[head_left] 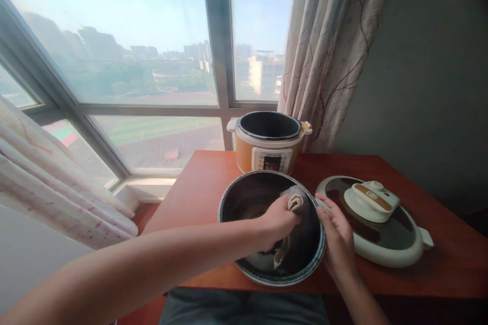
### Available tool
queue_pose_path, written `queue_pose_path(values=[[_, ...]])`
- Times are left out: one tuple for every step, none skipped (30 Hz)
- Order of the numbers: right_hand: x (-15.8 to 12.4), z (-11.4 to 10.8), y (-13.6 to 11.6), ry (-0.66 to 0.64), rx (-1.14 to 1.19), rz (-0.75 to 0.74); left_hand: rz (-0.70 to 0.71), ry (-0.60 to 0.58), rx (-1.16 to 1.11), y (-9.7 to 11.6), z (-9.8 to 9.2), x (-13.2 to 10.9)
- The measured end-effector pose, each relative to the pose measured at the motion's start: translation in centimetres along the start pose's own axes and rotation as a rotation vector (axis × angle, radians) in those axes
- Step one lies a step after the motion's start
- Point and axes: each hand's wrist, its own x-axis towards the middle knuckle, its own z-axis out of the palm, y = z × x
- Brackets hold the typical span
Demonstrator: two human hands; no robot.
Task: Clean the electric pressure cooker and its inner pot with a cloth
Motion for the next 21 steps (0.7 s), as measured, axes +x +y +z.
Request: queue_pose_path(values=[[-0.1,0.1,-0.2,-0.009,0.007,-0.008,0.015,-0.058,0.083,0.0,-0.2,-0.2],[-0.1,0.2,-0.4,-0.016,0.013,-0.019,0.027,-0.129,0.184,0.1,-0.6,-0.4],[-0.2,0.3,-0.5,-0.016,0.019,-0.029,0.045,-0.208,0.292,0.2,-1.0,-0.7],[-0.2,0.4,-0.6,-0.010,0.027,-0.038,0.072,-0.294,0.402,0.4,-1.6,-1.0],[-0.2,0.5,-0.7,0.005,0.035,-0.042,0.111,-0.390,0.505,0.7,-2.3,-1.2],[-0.2,0.6,-0.8,0.023,0.042,-0.044,0.158,-0.489,0.592,0.9,-3.0,-1.4],[-0.2,0.7,-0.9,0.042,0.052,-0.041,0.204,-0.592,0.663,1.2,-3.7,-1.6],[-0.1,0.7,-0.9,0.055,0.063,-0.037,0.235,-0.690,0.723,1.4,-4.4,-1.7],[-0.1,0.8,-0.9,0.062,0.073,-0.032,0.247,-0.779,0.774,1.5,-5.0,-1.7],[0.1,0.8,-1.0,0.063,0.078,-0.027,0.243,-0.854,0.819,1.6,-5.7,-1.6],[0.2,0.8,-1.0,0.061,0.083,-0.024,0.232,-0.913,0.855,1.7,-6.3,-1.5],[0.5,0.8,-1.1,0.056,0.088,-0.018,0.221,-0.961,0.887,1.7,-6.8,-1.3],[0.7,0.8,-1.1,0.048,0.093,-0.010,0.214,-1.001,0.914,1.7,-7.4,-1.1],[1.0,0.8,-1.2,0.041,0.100,-0.002,0.212,-1.034,0.939,1.6,-7.8,-0.8],[1.4,0.9,-1.3,0.033,0.107,0.006,0.213,-1.060,0.964,1.5,-8.2,-0.5],[1.7,0.9,-1.3,0.022,0.115,0.013,0.215,-1.078,0.991,1.5,-8.6,-0.3],[2.2,1.0,-1.4,0.010,0.120,0.018,0.216,-1.080,1.019,1.4,-8.8,-0.1],[2.6,1.1,-1.5,-0.001,0.122,0.022,0.215,-1.066,1.052,1.3,-8.9,0.0],[3.0,1.2,-1.6,-0.011,0.120,0.028,0.215,-1.035,1.088,1.2,-9.0,0.1],[3.4,1.3,-1.7,-0.022,0.117,0.037,0.218,-0.997,1.118,1.1,-9.0,0.1],[3.8,1.3,-1.7,-0.034,0.113,0.050,0.222,-0.954,1.133,1.0,-9.0,0.0]])
